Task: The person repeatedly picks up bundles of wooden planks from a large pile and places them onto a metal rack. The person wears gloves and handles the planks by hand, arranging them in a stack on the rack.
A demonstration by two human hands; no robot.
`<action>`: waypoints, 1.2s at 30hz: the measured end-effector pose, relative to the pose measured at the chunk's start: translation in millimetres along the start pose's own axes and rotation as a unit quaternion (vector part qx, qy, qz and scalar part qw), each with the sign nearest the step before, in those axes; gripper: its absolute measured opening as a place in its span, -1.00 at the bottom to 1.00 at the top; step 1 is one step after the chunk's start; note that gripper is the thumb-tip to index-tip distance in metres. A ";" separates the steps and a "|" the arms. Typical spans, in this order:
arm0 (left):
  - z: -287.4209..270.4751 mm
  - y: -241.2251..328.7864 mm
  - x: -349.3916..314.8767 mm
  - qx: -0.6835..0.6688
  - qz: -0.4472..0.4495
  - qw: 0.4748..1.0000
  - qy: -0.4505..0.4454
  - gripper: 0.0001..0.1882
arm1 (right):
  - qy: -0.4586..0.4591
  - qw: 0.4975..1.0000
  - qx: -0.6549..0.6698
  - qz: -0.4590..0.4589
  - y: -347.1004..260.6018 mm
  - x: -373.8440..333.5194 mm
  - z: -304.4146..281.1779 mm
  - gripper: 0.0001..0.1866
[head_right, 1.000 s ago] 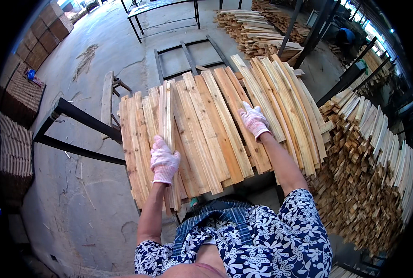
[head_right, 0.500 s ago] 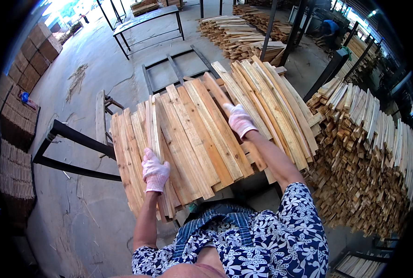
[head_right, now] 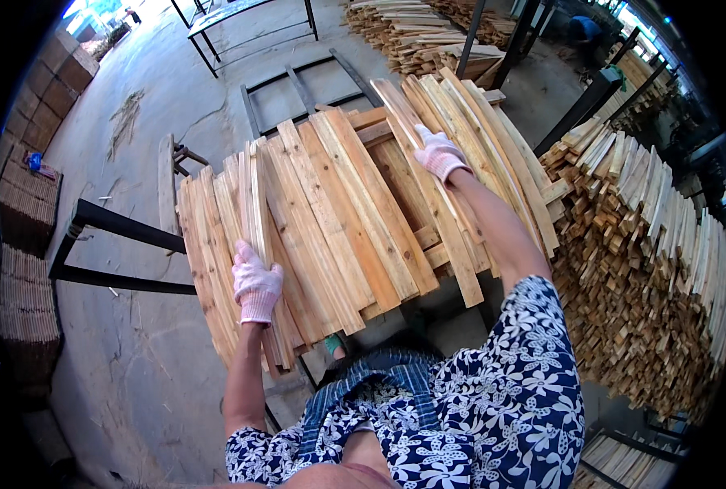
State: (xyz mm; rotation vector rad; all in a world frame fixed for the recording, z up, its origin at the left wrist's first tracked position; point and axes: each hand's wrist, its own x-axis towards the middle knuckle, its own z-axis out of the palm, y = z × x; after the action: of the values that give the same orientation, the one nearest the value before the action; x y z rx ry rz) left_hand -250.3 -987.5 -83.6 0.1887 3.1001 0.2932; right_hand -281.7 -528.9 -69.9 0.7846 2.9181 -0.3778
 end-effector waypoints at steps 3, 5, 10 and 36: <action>0.3 4.5 4.4 -0.002 0.001 1.000 -0.006 0.03 | -0.011 1.000 0.017 0.016 13.1 -45.6 -17.5 -0.25; -2.6 1.2 1.0 -0.002 -0.011 1.000 -0.017 0.04 | -0.069 0.995 -0.063 0.044 -10.2 -96.9 -25.5 -0.25; -6.2 7.1 2.3 0.007 -0.003 1.000 -0.019 0.05 | -0.043 0.981 -0.166 0.092 -16.9 -140.4 12.4 -0.19; -13.0 15.2 3.7 -0.003 -0.016 0.999 -0.051 0.05 | -0.048 0.998 -0.032 0.037 -40.9 -34.1 65.3 -0.23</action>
State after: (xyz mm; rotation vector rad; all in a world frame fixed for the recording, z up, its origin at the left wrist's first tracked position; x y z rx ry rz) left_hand -252.5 -974.7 -68.1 0.1501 2.9973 0.2815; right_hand -271.0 -596.6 -118.9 0.8393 2.7885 -0.3043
